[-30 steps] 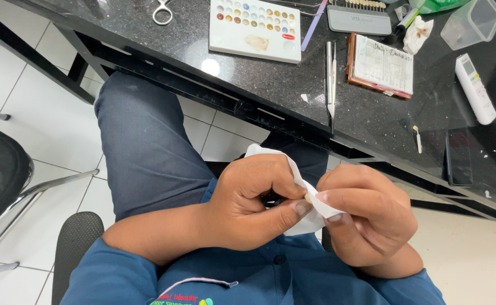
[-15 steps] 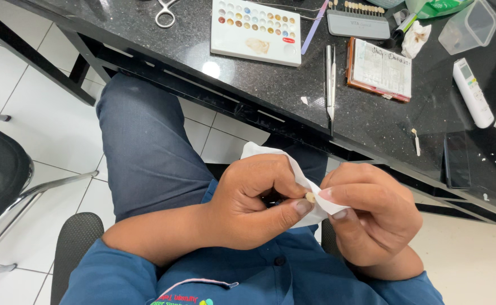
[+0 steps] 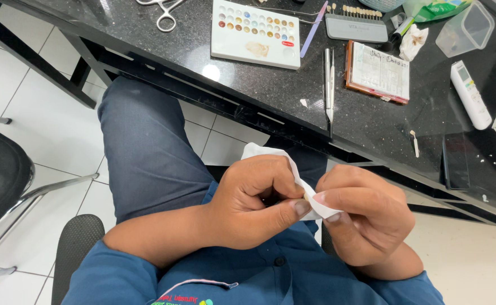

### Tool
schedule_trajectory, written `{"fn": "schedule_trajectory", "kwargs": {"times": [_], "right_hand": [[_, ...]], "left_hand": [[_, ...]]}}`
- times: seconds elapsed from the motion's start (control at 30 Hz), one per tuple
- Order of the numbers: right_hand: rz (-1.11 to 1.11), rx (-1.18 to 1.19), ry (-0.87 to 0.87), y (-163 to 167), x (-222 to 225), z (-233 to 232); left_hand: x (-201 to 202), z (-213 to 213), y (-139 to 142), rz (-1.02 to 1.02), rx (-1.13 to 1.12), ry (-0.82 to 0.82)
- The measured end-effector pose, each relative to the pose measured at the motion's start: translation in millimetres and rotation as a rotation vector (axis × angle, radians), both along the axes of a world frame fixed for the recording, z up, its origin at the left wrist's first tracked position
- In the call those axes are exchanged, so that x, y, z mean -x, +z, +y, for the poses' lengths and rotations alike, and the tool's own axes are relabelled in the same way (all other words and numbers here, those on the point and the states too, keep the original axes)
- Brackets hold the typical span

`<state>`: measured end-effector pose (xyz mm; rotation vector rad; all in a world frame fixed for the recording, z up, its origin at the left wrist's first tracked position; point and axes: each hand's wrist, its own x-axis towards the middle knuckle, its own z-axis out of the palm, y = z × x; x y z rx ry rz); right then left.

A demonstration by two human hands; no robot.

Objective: The person holds a small tooth-shaped object and repeatedly applies material with a fine brush, wiping the surface with a tissue between applications. The person dips the brush into a palette of colored materials and continues to refine the object's surface.

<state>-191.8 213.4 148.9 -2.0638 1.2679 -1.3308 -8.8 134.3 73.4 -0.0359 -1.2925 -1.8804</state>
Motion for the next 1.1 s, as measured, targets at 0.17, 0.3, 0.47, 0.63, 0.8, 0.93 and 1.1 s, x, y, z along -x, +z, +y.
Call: {"fn": "schedule_trajectory", "kwargs": {"times": [0.17, 0.3, 0.47, 0.63, 0.8, 0.93, 1.1], "right_hand": [[-0.231, -0.002, -0.145, -9, 4, 7], [-0.476, 0.014, -0.202, -12, 8, 15], [-0.398, -0.024, -0.139, -9, 5, 21], [-0.192, -0.02, -0.066, 2, -1, 18], [-0.004, -0.029, -0.011, 12, -2, 14], [0.011, -0.038, -0.011, 10, -4, 12], [-0.039, -0.064, 0.011, 1, -2, 11]], "left_hand": [[-2, -5, -7, 0.046, -0.341, -0.352], [2, -9, -11, 0.218, -0.47, -0.525], [3, -7, -13, 0.224, -0.462, -0.541], [3, -6, -12, 0.184, -0.377, -0.471], [1, -2, -8, 0.071, -0.311, -0.348], [1, 2, -5, 0.107, -0.189, -0.228], [-2, -1, 0, -0.005, 0.197, 0.173]]}}
